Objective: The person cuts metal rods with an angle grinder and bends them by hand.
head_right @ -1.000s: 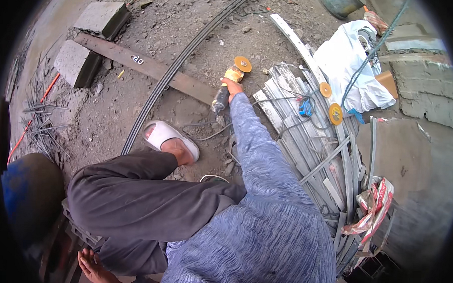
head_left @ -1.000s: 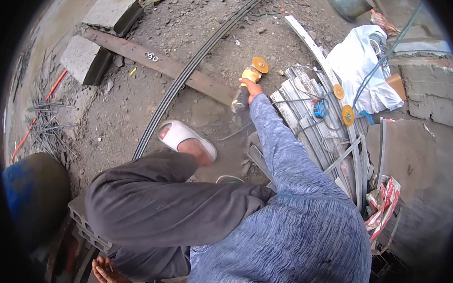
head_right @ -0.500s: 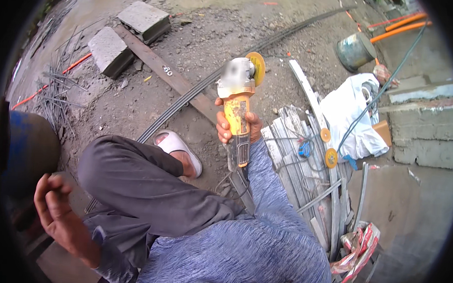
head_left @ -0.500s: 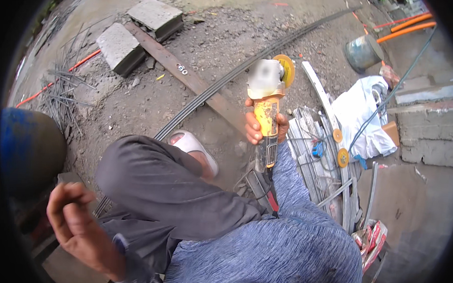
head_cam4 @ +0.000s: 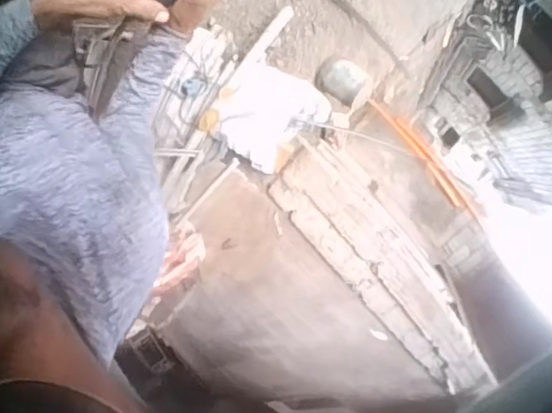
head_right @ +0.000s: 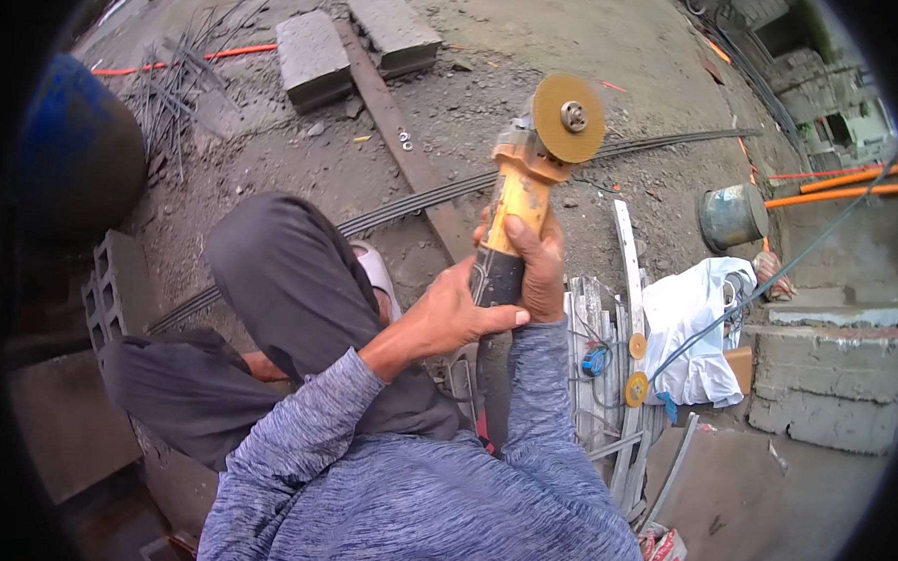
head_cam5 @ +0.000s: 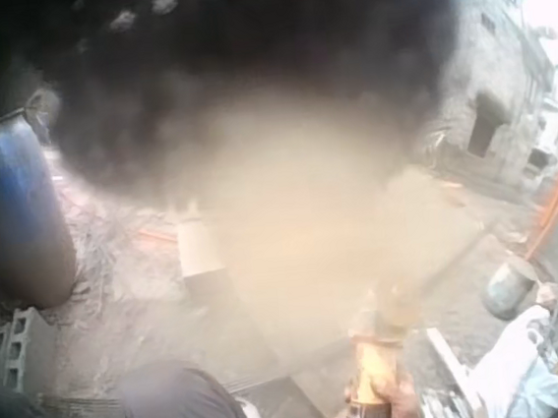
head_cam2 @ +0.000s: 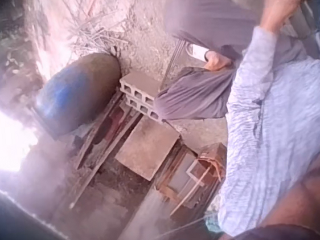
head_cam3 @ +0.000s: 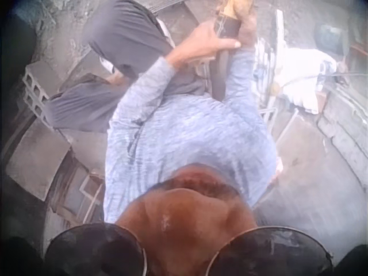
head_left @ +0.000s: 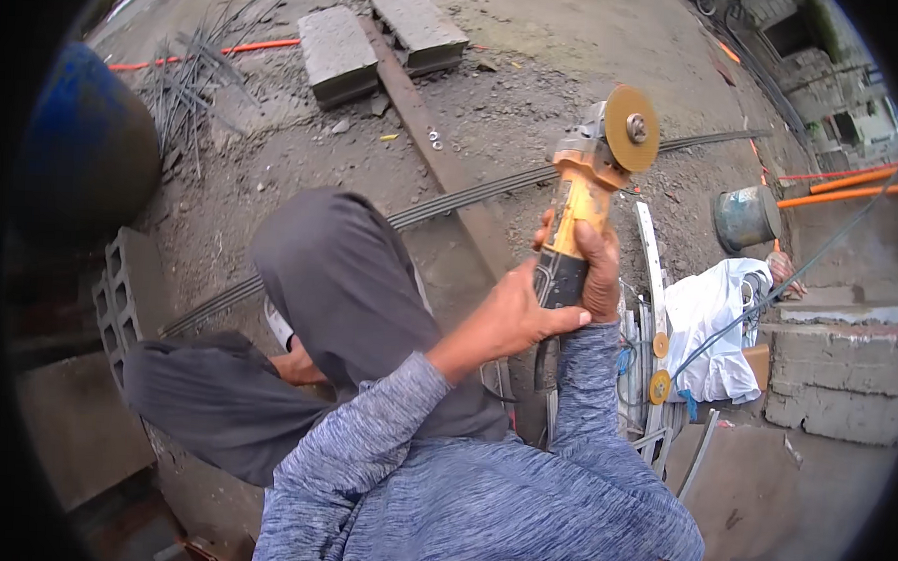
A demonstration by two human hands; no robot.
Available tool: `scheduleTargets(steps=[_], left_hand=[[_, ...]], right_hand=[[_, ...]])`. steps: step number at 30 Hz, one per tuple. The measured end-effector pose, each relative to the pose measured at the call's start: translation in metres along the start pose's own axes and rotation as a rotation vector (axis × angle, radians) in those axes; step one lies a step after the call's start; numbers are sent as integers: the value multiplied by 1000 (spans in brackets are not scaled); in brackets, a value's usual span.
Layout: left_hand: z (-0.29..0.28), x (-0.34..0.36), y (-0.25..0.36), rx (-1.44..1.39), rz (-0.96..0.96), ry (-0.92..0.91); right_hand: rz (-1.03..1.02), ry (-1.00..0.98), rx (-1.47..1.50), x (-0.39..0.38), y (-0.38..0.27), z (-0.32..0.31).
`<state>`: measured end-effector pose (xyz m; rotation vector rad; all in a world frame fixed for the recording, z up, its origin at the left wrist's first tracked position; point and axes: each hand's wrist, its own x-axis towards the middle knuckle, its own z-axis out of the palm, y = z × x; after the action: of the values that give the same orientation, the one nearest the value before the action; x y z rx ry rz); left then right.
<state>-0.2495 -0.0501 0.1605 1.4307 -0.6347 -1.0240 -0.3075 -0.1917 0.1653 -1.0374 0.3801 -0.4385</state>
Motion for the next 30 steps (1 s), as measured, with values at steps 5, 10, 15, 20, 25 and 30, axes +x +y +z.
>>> scheduleTargets(steps=[5,10,15,20,25,30], left_hand=[[-4,-9,-9,-424,-153,-395],[-7,4,-21,-676,-276,-607],[-28,2,-10,-508,-364,-341],[-36,-2,-24,-361,-217,-51],[-32,3,-37,-296,-63,10],[-24,2,-30,254,-18,126]], right_hand=[[270,-209,332,-18,2,-18],[312,0,264,-16,-5,-20],[340,120,227,13,-9,-18],[87,363,73,29,-12,-20],[39,372,9,38,-2,-30],[-16,424,18,35,6,-19]])
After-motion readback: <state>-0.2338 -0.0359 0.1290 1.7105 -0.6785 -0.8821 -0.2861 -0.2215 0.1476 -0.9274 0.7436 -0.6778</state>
